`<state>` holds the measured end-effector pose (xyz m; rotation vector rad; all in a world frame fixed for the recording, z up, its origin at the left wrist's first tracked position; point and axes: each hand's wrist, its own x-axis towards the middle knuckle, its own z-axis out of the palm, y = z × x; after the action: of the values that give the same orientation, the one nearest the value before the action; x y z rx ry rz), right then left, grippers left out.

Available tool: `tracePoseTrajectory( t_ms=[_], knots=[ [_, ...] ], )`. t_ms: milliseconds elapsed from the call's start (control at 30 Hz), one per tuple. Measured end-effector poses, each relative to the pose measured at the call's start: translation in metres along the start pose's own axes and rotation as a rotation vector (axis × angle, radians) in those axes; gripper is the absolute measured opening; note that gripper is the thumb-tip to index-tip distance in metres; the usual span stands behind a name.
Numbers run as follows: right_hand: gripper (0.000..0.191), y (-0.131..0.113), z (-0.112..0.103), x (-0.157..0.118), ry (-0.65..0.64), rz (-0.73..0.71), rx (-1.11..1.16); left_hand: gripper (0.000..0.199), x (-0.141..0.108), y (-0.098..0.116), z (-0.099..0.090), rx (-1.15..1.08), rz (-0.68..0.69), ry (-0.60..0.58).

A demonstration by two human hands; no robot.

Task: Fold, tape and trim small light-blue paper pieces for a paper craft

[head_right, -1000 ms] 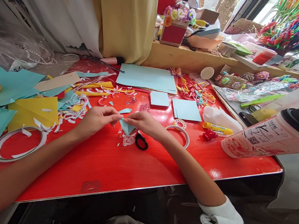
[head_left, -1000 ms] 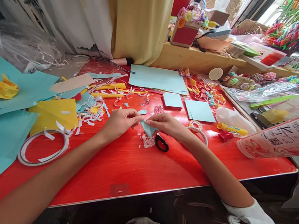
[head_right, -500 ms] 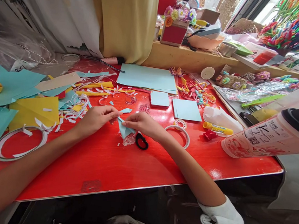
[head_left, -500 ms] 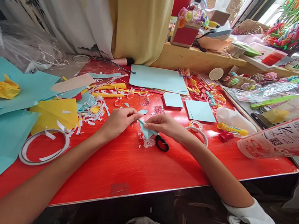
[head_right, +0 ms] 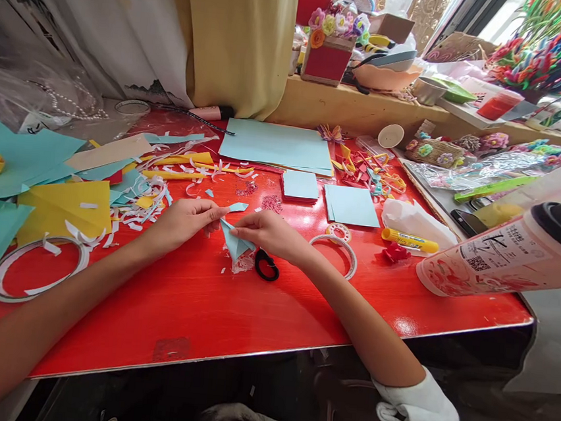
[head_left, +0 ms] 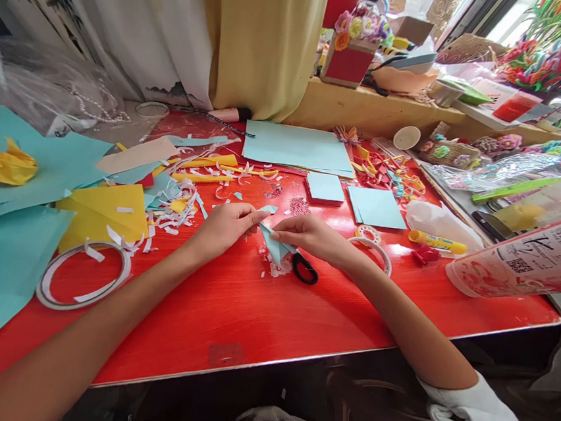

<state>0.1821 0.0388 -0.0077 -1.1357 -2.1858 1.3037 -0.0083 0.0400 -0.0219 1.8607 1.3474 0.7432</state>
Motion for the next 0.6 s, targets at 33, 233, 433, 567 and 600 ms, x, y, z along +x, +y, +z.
tracePoseTrajectory(
  t_ms=[33, 233, 433, 567, 600],
  knots=[
    [0.028, 0.0005, 0.0001, 0.0001, -0.005, -0.007, -0.007, 0.042, -0.0003, 0.0004, 0.0002, 0.022, 0.003, -0.002],
    [0.028, 0.0018, -0.0006, -0.0006, -0.043, 0.006, 0.068, 0.041, -0.0024, 0.0014, 0.0027, 0.015, 0.030, -0.004],
    [0.027, 0.0004, -0.0014, -0.0013, -0.082, 0.024, 0.120, 0.039, -0.0034, 0.0015, 0.0040, 0.034, 0.035, -0.009],
    [0.029, 0.0004, -0.0010, -0.0007, -0.095, 0.025, 0.122, 0.039, -0.0027, 0.0006, 0.0050, 0.069, 0.040, 0.004],
    [0.029, 0.0008, -0.0009, -0.0004, -0.097, 0.031, 0.123, 0.039, -0.0019, -0.0004, 0.0053, 0.066, 0.031, -0.001]
  ],
)
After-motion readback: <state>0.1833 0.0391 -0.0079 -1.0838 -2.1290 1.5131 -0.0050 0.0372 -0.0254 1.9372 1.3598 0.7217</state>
